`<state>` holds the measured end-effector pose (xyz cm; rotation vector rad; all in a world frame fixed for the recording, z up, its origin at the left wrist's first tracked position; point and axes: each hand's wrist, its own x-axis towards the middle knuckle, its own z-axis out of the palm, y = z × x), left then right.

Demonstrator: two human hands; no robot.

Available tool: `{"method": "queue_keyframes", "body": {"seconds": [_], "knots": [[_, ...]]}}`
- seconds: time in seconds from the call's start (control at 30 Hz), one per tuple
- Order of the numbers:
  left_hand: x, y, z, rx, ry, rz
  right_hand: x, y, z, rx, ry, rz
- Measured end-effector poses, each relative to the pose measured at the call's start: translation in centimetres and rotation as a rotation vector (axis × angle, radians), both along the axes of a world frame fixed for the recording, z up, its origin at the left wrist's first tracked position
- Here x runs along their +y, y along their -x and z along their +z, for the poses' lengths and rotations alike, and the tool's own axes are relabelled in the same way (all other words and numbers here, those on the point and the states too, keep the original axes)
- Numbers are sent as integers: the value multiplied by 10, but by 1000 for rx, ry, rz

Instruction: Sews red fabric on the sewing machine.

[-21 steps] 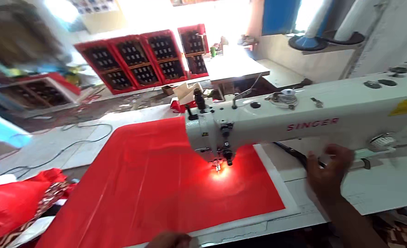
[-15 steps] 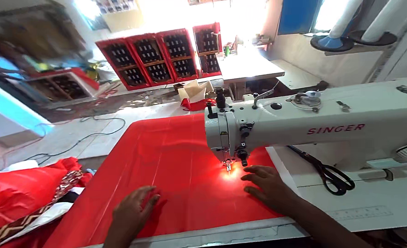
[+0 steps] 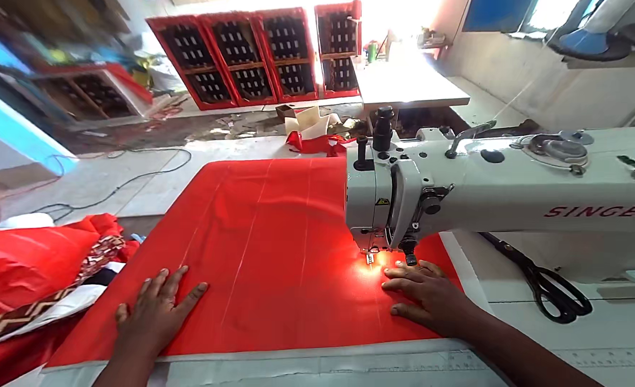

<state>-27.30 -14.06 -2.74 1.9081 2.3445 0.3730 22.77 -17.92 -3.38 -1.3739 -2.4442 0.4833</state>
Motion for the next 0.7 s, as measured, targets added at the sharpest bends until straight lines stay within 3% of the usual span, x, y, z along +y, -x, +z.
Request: {"method": "queue_keyframes", "body": {"seconds": [0.33,0.47,0.57,0.7], "knots": [[50,-8,8,14,31,-1,48,-6,-5,-38,-110,-13],[68,-14,11,17,52,12,63,-5,7,-76,29,-88],[83,-17,16,24,101,27,75,2,31,-206,339,-200],[99,-12,14,8,95,16,87,-3,7,-104,307,-289]]}}
